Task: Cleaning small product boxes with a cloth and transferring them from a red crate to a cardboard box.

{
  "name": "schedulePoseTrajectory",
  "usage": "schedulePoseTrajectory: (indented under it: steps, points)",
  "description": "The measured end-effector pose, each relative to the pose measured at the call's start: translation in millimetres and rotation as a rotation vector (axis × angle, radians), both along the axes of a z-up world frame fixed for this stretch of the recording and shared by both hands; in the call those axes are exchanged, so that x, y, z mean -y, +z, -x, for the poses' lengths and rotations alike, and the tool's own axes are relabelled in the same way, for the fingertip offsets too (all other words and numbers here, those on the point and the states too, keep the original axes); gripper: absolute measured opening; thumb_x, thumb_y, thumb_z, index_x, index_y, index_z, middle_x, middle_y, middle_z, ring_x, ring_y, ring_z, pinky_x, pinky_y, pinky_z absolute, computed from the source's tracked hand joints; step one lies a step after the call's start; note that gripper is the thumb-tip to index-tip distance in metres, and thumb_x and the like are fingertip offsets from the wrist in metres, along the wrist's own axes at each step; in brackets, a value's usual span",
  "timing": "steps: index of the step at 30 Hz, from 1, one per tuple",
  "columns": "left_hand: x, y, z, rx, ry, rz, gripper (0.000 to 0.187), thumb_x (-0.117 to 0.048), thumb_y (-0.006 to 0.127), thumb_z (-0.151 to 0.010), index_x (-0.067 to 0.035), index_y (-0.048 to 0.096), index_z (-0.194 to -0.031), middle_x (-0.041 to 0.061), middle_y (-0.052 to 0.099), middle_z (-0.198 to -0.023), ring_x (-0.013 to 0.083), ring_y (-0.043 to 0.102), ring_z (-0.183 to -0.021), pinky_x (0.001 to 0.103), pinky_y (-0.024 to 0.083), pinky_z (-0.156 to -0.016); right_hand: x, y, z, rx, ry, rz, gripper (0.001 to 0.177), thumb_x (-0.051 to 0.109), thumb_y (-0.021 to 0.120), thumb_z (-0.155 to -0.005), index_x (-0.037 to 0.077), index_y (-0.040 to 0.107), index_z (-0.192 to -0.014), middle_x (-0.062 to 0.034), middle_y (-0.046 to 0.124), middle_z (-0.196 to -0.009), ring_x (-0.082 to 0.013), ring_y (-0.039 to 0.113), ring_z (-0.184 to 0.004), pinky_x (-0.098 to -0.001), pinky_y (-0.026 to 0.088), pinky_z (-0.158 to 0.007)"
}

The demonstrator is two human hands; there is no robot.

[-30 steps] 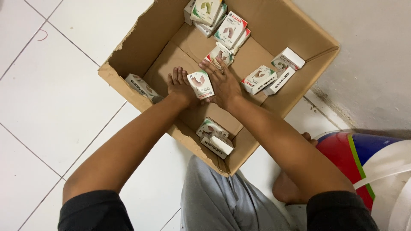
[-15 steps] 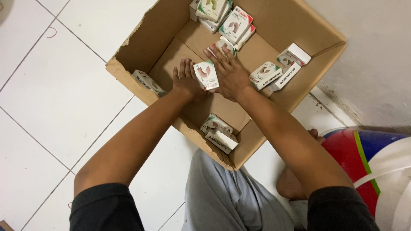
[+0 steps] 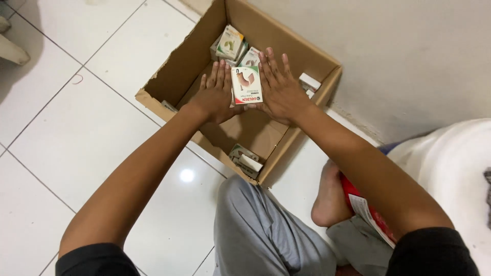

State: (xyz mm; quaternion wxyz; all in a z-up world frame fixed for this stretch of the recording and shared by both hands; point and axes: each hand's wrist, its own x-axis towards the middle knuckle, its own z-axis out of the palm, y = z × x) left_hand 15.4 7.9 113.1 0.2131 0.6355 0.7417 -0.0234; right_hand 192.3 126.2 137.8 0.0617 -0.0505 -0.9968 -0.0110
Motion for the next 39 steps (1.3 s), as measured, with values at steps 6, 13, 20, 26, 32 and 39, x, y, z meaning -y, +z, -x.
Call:
schedulePoseTrajectory:
  steps: [6, 13, 20, 26, 32, 39]
  points:
    - [-6.9, 117.9, -78.2, 0.049, -0.083, -0.019, 0.105, -0.075, 0.024, -0.081, 0.005, -0.004, -0.142, 0.022, -0.004, -0.15, 0.0323, -0.007, -0.14, 0.051, 0.004, -0.112, -10.9, 86.8, -84.3, 0.242, -0.199, -0.139, 0.095, 0.069, 0.01, -0.089, -0.011, 0.018, -0.14, -0.0243, 0.003, -0.151, -0.0357, -0.006, -0.14, -0.0518, -0.008, -0.113]
    - [-29.4, 171.5, -204.9, 0.132, -0.371, -0.197, 0.105, -0.076, 0.019, -0.08, 0.007, 0.003, -0.142, 0.025, 0.002, -0.149, 0.0352, -0.002, -0.14, 0.054, 0.001, -0.11, 12.1, 164.1, -245.7, 0.2, -0.412, -0.039, 0.089, 0.063, 0.019, -0.09, -0.013, 0.019, -0.137, -0.0296, 0.005, -0.148, -0.0432, -0.001, -0.138, -0.0558, 0.001, -0.11]
    - [-39.3, 174.6, -319.2, 0.158, -0.64, -0.276, 0.1, -0.073, 0.022, -0.082, 0.005, 0.007, -0.143, 0.024, 0.009, -0.149, 0.0325, 0.003, -0.14, 0.055, -0.001, -0.11, 56.4, 168.4, -376.5, 0.169, -0.666, 0.001, 0.086, 0.062, 0.018, -0.092, -0.011, 0.012, -0.139, -0.0274, -0.001, -0.149, -0.0407, -0.006, -0.138, -0.0559, -0.004, -0.108]
    - [-35.2, 165.3, -359.0, 0.087, -0.719, -0.302, 0.101, -0.076, 0.02, -0.08, 0.002, 0.012, -0.143, 0.021, 0.015, -0.149, 0.0295, 0.007, -0.14, 0.054, -0.008, -0.108, 76.2, 148.0, -424.3, 0.08, -0.689, 0.12, 0.085, 0.058, 0.03, -0.092, -0.011, 0.012, -0.139, -0.0305, 0.004, -0.147, -0.0435, -0.004, -0.136, -0.0579, -0.006, -0.105]
    - [-31.8, 166.9, -361.6, 0.044, -0.705, -0.289, 0.099, -0.074, 0.024, -0.081, 0.001, 0.012, -0.143, 0.02, 0.014, -0.15, 0.0287, 0.006, -0.14, 0.051, -0.009, -0.11, 62.9, 162.0, -448.9, 0.02, -0.613, 0.328, 0.087, 0.049, 0.052, -0.081, -0.002, 0.016, -0.142, -0.0233, 0.006, -0.149, -0.0403, -0.003, -0.137, -0.0542, -0.006, -0.107]
    - [-28.6, 171.0, -364.9, 0.053, -0.684, -0.307, 0.097, -0.074, 0.027, -0.081, -0.001, 0.012, -0.144, 0.018, 0.013, -0.15, 0.028, 0.006, -0.14, 0.048, -0.007, -0.111, 42.6, 158.7, -448.4, -0.101, -0.695, 0.469, 0.074, 0.044, 0.061, -0.081, 0.016, 0.03, -0.142, -0.0158, 0.013, -0.15, -0.0381, 0.003, -0.137, -0.0533, 0.005, -0.109]
